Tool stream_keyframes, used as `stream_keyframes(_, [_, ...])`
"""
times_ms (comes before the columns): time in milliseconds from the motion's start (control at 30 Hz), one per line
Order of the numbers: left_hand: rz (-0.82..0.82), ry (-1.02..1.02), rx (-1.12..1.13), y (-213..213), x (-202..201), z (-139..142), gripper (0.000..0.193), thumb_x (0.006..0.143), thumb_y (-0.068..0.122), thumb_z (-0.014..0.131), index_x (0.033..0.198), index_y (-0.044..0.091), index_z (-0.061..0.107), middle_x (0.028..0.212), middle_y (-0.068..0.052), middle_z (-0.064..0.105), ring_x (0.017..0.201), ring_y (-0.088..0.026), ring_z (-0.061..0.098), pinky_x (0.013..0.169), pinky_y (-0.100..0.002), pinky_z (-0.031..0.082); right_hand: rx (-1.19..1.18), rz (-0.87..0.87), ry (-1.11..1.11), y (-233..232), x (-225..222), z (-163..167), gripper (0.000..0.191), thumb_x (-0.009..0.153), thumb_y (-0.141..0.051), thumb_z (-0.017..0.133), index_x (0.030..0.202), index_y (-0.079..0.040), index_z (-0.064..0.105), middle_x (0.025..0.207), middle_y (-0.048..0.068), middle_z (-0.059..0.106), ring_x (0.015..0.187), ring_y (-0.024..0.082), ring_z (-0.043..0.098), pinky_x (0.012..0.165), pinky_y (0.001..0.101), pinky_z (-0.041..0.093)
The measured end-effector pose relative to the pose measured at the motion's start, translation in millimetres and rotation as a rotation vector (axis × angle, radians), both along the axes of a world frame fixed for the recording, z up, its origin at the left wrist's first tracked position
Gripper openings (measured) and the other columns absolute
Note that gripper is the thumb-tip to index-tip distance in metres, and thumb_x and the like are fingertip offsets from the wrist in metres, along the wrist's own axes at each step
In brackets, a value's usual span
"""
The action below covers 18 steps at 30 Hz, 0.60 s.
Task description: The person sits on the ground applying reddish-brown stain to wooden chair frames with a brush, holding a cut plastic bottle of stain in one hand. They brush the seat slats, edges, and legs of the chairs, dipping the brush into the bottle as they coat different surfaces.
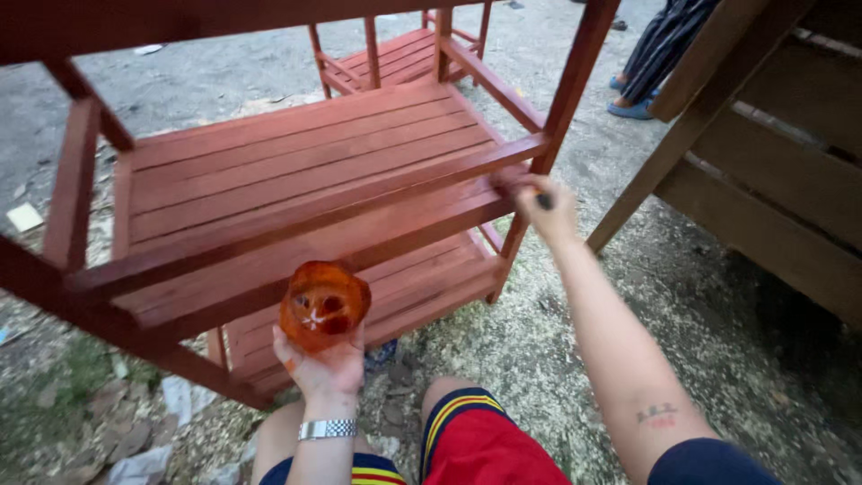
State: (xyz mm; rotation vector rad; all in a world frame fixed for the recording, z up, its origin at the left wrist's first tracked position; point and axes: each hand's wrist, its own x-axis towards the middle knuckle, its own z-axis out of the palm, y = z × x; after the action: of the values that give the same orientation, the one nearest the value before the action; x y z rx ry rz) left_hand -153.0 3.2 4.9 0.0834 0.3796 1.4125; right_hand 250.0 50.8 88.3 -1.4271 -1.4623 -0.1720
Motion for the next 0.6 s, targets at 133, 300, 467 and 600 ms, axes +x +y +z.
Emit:
stream_keyframes(133, [0.032, -0.016, 0.000, 2.8, -12.3, -1.1, 0.080, 0.079, 0.071, 0.062, 0.146, 0.028, 0.053, 0.149, -0.002, 0.058, 0.134, -0.029, 0.055, 0.101, -0.050, 0.052, 0.050, -0.239, 0.022, 11.5, -56.2, -12.6, 0.011, 0.091, -0.005, 0.072, 0.084, 0.000, 0.066, 0.084, 0.017, 0.067, 0.079, 0.028, 0.064, 0.073, 0.0402, 0.051])
stream_keyframes(300, [0.085, -0.004, -0.055, 8.4, -21.8, -8.0, 0.079, 0.077, 0.072, 0.060, 0.145, 0.030, 0.053, 0.148, -0.001, 0.058, 0.132, -0.029, 0.057, 0.096, -0.051, 0.054, 0.187, 0.297, 0.003, 6.6, -169.7, -65.3, 0.018, 0.082, -0.007, 0.071, 0.099, -0.005, 0.072, 0.106, 0.012, 0.075, 0.103, 0.027, 0.073, 0.094, 0.0376, 0.056])
stream_keyframes(467, [0.115, -0.001, -0.069, 9.2, -46.8, -13.4, 0.082, 0.076, 0.074, 0.059, 0.146, 0.032, 0.052, 0.148, -0.001, 0.058, 0.131, -0.029, 0.057, 0.093, -0.049, 0.054, 0.162, 0.265, 0.178, -1.3, -58.5, -34.5, 0.023, 0.084, -0.011, 0.077, 0.104, -0.005, 0.067, 0.090, 0.007, 0.067, 0.083, 0.020, 0.065, 0.079, 0.0347, 0.056])
stream_keyframes(600, [0.110, -0.056, 0.030, 4.1, -64.5, -10.5, 0.087, 0.077, 0.075, 0.062, 0.150, 0.029, 0.052, 0.149, -0.004, 0.059, 0.132, -0.030, 0.059, 0.092, -0.048, 0.055, 0.085, -0.132, 0.068, 9.2, -28.0, -10.0, 0.005, 0.092, -0.007, 0.066, 0.093, -0.005, 0.070, 0.086, 0.006, 0.070, 0.081, 0.018, 0.067, 0.076, 0.0351, 0.054])
